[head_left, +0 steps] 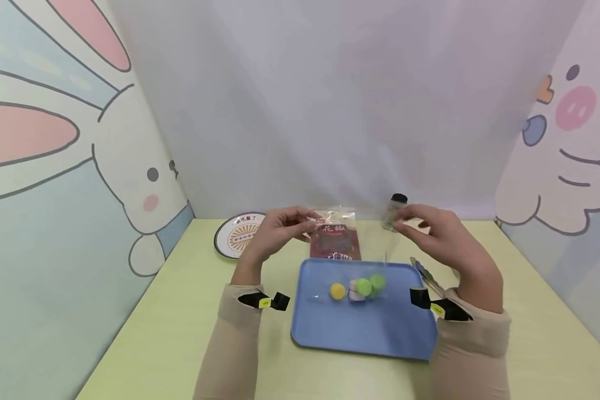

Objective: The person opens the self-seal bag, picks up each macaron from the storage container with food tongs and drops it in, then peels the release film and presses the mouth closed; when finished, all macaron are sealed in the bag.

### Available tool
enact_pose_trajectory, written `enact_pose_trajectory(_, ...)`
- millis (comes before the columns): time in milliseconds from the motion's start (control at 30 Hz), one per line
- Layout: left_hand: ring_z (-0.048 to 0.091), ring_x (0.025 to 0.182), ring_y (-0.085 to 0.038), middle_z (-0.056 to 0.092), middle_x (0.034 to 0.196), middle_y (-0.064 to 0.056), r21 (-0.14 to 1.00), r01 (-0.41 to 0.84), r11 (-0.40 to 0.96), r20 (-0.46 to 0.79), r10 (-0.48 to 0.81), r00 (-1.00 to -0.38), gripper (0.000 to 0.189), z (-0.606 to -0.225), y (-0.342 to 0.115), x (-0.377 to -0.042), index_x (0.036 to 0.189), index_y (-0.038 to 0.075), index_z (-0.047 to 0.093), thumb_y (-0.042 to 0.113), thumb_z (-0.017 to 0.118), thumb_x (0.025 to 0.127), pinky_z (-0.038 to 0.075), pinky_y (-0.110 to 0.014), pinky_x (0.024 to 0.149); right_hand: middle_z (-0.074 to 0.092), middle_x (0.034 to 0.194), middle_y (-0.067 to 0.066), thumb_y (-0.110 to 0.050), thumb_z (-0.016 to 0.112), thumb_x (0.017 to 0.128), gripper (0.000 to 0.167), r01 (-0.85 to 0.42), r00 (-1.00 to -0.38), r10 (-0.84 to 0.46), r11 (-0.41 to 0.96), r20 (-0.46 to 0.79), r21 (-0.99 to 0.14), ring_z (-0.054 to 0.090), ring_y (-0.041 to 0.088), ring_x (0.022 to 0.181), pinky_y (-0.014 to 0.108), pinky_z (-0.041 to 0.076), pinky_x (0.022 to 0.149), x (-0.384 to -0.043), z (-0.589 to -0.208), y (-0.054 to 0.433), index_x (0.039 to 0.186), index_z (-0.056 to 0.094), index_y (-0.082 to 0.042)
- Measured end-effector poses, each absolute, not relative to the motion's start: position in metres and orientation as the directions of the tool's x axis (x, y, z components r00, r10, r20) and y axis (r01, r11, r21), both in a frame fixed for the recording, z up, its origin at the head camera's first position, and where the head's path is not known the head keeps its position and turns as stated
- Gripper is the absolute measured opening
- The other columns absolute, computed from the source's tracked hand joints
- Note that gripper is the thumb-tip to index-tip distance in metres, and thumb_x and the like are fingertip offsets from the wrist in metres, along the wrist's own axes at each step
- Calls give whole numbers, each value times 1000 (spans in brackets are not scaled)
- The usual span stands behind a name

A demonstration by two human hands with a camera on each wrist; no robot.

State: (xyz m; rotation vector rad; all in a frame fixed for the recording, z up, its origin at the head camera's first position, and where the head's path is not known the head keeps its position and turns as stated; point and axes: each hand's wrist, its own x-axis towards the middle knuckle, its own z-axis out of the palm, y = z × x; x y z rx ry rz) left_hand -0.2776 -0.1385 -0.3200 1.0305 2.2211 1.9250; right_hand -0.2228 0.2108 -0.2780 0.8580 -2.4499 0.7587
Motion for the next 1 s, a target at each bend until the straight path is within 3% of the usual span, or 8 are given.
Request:
enact_pose_trajectory(67,68,92,-40,72,103,-10,882,471,29,399,488,-777,25,-317,-138,-277,117,0,70,15,67,98,60,-44,77,68,116,3,-6,76,89,22,-703,-637,-392,649,664,-291,59,27,112,42,47,82,-221,-273,201,109,71,-15)
enact_pose_trajectory(167,68,92,-36,73,105,-9,867,497,36,417,494,-763,25,-314,-136,-276,116,0,71,16,67,99,59,-46,78,70,112,8,-6,76,89,18,-785,-447,-355,595,821,-170,59,30,108,39,45,83,-215,-261,174,107,73,-7)
enact_pose_trajectory(233,69,91,-30,73,104,-10,855,517,33,433,501,-749,23,-312,-135,-274,114,3,73,18,68,98,59,-46,78,71,107,8,-15,72,95,15,-838,-347,-369,534,862,-110,61,28,103,35,47,87,-210,-256,151,105,74,-4)
enact_pose_trajectory(300,70,89,-26,73,102,-10,831,555,36,461,511,-725,20,-310,-133,-271,113,6,74,17,67,98,59,-45,77,71,107,7,-16,71,95,18,-881,-299,-432,467,851,-73,62,25,102,30,47,88,-208,-256,131,107,74,-3)
enact_pose_trajectory(433,70,83,-22,74,98,-7,750,656,78,530,522,-668,16,-301,-125,-260,110,8,76,12,67,98,60,-40,73,69,112,5,-9,77,88,25,-898,-306,-522,436,796,-60,60,23,108,32,48,89,-214,-264,110,112,73,-5)
enact_pose_trajectory(700,61,58,-10,71,84,0,617,776,131,598,564,-570,11,-286,-112,-239,104,8,76,9,71,95,55,-31,58,71,107,5,-1,79,84,24,-901,-258,-510,433,820,-15,63,23,103,33,52,84,-220,-268,108,107,75,-6)
enact_pose_trajectory(833,61,60,-6,71,83,5,578,797,176,599,572,-561,10,-283,-112,-234,102,12,77,10,73,93,55,-28,58,71,103,3,-3,80,84,20,-910,-247,-528,415,813,-6,65,21,99,32,53,82,-219,-269,108,103,75,-7)
enact_pose_trajectory(1000,63,65,-12,72,88,6,534,823,195,611,584,-534,11,-281,-113,-233,103,13,77,10,72,94,56,-29,60,70,97,3,-3,80,83,17,-915,-261,-530,403,807,-31,65,20,91,34,55,76,-218,-268,109,99,75,-7)
